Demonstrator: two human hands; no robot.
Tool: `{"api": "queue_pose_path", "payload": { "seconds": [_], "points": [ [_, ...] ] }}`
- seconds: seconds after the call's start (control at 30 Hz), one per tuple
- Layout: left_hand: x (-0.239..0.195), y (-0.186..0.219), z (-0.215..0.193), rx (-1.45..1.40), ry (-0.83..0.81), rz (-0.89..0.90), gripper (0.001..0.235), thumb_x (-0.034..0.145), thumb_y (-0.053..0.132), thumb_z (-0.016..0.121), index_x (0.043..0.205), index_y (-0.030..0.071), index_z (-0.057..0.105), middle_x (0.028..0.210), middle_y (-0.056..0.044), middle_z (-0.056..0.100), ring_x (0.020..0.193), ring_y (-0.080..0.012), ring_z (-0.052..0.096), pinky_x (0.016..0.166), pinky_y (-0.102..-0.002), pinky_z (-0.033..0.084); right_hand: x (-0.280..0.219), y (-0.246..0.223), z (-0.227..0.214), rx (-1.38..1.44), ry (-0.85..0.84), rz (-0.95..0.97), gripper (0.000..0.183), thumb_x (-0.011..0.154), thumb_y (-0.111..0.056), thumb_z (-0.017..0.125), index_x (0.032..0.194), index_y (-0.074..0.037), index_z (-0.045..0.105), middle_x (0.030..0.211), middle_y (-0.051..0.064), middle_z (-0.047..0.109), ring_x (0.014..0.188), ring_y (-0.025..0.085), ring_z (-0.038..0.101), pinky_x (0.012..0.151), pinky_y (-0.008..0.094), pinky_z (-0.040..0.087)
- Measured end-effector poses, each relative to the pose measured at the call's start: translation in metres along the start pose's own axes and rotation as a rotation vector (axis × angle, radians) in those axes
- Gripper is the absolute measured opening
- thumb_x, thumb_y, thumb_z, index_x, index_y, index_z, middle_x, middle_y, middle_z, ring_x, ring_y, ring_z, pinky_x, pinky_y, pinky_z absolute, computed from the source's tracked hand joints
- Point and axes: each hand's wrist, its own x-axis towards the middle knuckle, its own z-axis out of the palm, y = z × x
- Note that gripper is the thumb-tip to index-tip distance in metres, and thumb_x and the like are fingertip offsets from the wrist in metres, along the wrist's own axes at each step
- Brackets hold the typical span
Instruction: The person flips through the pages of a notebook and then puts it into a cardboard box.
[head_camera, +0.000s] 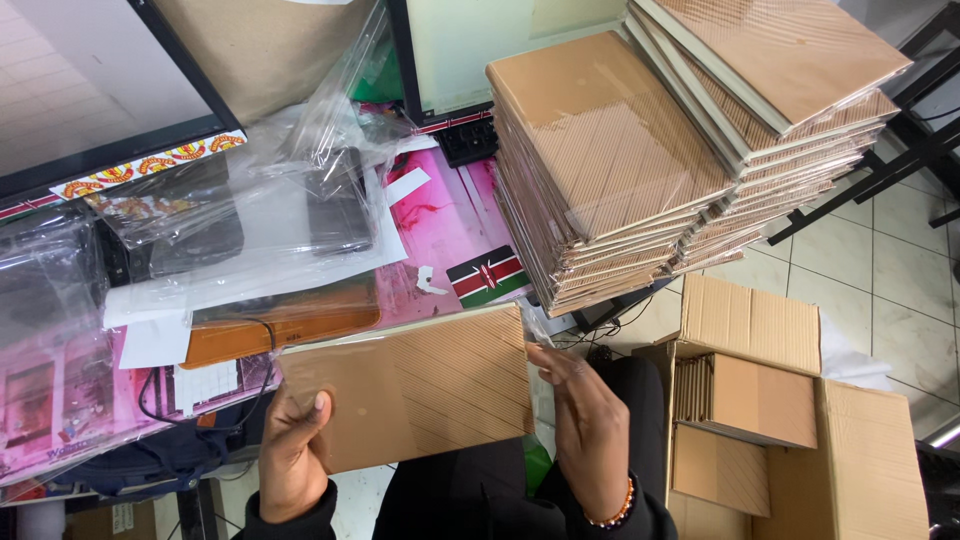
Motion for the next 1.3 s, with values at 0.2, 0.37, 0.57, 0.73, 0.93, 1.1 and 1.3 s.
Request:
{"api": "queue_pose_path", "payload": {
  "seconds": [0.2,0.37,0.57,0.73,0.93,1.1,1.3],
  "points": [
    [-0.003,-0.002,0.0,0.043,-0.062,0.014,0.054,0.083,0.017,0.073,0.131,-0.003,0.06,0.113,-0.013,0.069,0.103,-0.0214,0.062,0.098,-0.032,0.044,0.0,-0.003,0.011,0.399,0.079,0.181,0.04,0.106,-0.006,0.041,0.142,0.005,0.054,0.145,0.02,0.062,0.135,0.029,0.062,0.113,0.036,0.052],
    [-0.006,0.004,0.002,0.037,-0.082,0.024,0.054,0.084,0.012,0.072,0.133,-0.006,0.059,0.113,-0.014,0.07,0.1,-0.0212,0.062,0.095,-0.031,0.044,-0.003,0.001,0.011,0.511,0.097,0.213,0.049,0.108,-0.014,0.04,0.154,0.001,0.038,0.154,0.02,0.054,0.141,0.034,0.058,0.108,0.038,0.054],
    [-0.012,0.009,0.005,0.015,-0.152,-0.026,0.055,0.083,0.013,0.073,0.134,-0.005,0.059,0.103,-0.014,0.068,0.092,-0.0224,0.059,0.089,-0.035,0.046,-0.003,0.017,0.016,0.336,0.245,0.124,0.033,0.103,-0.003,0.051,0.136,0.003,0.052,0.129,0.021,0.066,0.113,0.028,0.07,0.092,0.033,0.064],
    [-0.015,0.01,-0.002,0.148,-0.249,0.005,0.029,0.086,0.02,0.077,0.103,-0.002,0.065,0.09,-0.01,0.067,0.086,-0.0209,0.063,0.084,-0.035,0.047,-0.006,0.044,0.01,0.087,0.321,0.24,0.035,0.091,-0.003,0.076,0.126,-0.004,0.07,0.09,0.004,0.068,0.07,0.007,0.06,0.056,0.019,0.051],
    [-0.015,0.011,-0.008,0.223,-0.28,-0.007,0.028,0.088,0.022,0.075,0.099,-0.002,0.069,0.091,-0.008,0.07,0.085,-0.0178,0.061,0.08,-0.032,0.045,-0.009,0.063,-0.002,0.082,0.248,0.201,0.007,0.094,0.002,0.069,0.094,-0.005,0.071,0.088,0.005,0.064,0.062,0.01,0.064,0.053,0.019,0.057],
    [-0.018,0.018,0.004,0.272,-0.321,0.008,0.026,0.089,0.025,0.074,0.087,0.002,0.063,0.065,0.0,0.046,0.061,-0.0118,0.039,0.063,-0.026,0.029,-0.007,0.043,-0.001,0.409,0.397,0.347,0.009,0.103,-0.008,0.061,0.095,-0.003,0.061,0.07,0.011,0.069,0.06,0.019,0.072,0.059,0.028,0.065],
    [-0.019,0.003,0.003,0.03,-0.186,-0.013,0.053,0.085,0.015,0.074,0.131,-0.008,0.061,0.102,-0.016,0.071,0.093,-0.0247,0.066,0.088,-0.037,0.05,-0.016,0.029,0.019,0.753,0.524,0.262,0.028,0.101,-0.02,0.063,0.118,-0.003,0.046,0.112,0.019,0.065,0.106,0.037,0.074,0.088,0.046,0.066]
  ]
}}
